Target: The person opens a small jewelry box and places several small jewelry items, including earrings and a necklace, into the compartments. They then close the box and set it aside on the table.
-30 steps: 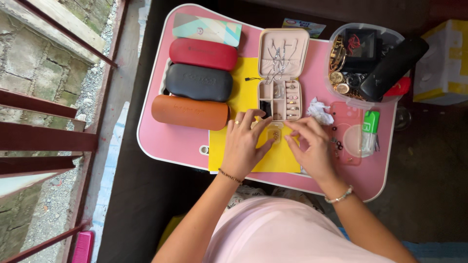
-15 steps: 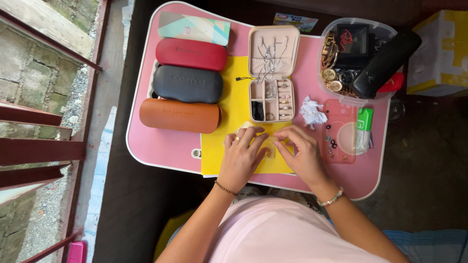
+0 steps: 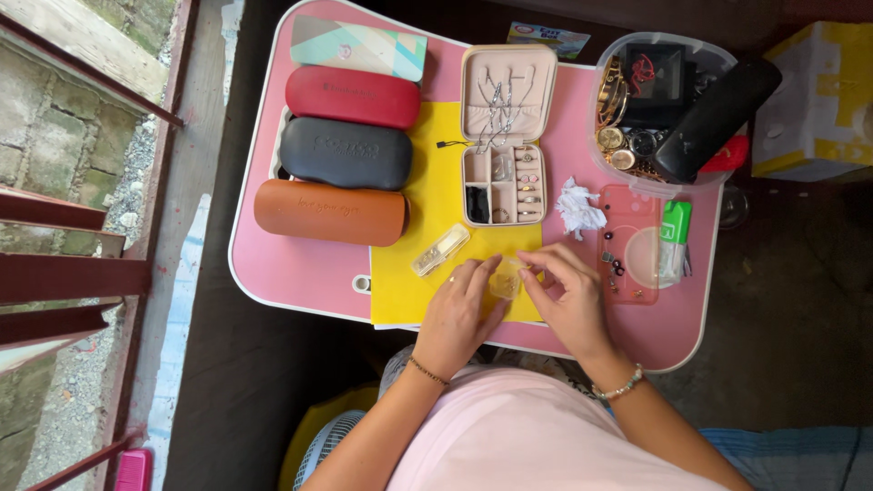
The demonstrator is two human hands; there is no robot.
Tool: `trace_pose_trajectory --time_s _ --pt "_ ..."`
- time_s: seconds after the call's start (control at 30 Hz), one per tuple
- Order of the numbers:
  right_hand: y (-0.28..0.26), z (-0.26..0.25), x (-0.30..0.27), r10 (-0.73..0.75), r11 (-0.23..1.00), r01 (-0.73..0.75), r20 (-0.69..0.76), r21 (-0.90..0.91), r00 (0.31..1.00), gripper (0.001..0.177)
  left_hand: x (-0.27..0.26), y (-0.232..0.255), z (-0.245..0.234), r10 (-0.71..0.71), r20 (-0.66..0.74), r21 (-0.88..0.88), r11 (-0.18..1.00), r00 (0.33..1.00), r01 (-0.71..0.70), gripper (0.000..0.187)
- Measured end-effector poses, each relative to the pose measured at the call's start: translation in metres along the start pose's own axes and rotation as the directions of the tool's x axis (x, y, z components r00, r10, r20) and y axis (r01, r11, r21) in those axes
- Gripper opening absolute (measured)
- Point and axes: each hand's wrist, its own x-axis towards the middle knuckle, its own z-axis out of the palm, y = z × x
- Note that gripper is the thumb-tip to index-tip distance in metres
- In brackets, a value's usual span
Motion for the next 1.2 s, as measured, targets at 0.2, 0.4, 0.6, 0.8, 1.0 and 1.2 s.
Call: trace_pose_trajectory --time_s 0.2,0.4,0.6,0.8,1.0,1.2 --pt "-0.006 -0.007 -0.005 -0.051 0.998 0.05 -0.027 -0.027 0.998 0.025 0.011 -0.006 0.01 0.082 -0.003 -0.009 0.997 0.997 -0.082 0.055" --pt "-0.009 -0.009 -0.01 -0.101 0.992 0.101 0.0 -0.073 0.995 0.033 0.015 -0.014 0.012 0.068 0.006 -0.059 0.996 0.998 -0.068 0.044" --pt "-0.011 -0.007 -0.012 -0.073 0.994 0.074 0.01 -0.078 0.997 0.041 0.015 -0.018 0.011 0.071 0.029 -0.079 0.995 0.997 -0.069 0.045" --pt "-0.011 -0.007 -0.01 -0.097 0.993 0.098 0.012 -0.062 0.995 0.042 0.017 -0.015 0.01 0.076 0.015 -0.085 0.994 0.997 -0.075 0.05" --pt "0.001 -0.031 -0.01 -0.029 0.995 0.02 -0.088 -0.101 0.996 0.034 0.024 -0.008 0.01 0.1 0.033 0.001 0.995 0.994 -0.1 0.058" --pt "0.019 -0.09 -0.01 0.208 0.924 -0.254 -0.18 -0.285 0.961 0.018 0.025 -0.003 0.01 0.067 -0.019 -0.086 0.994 0.998 -0.068 0.04"
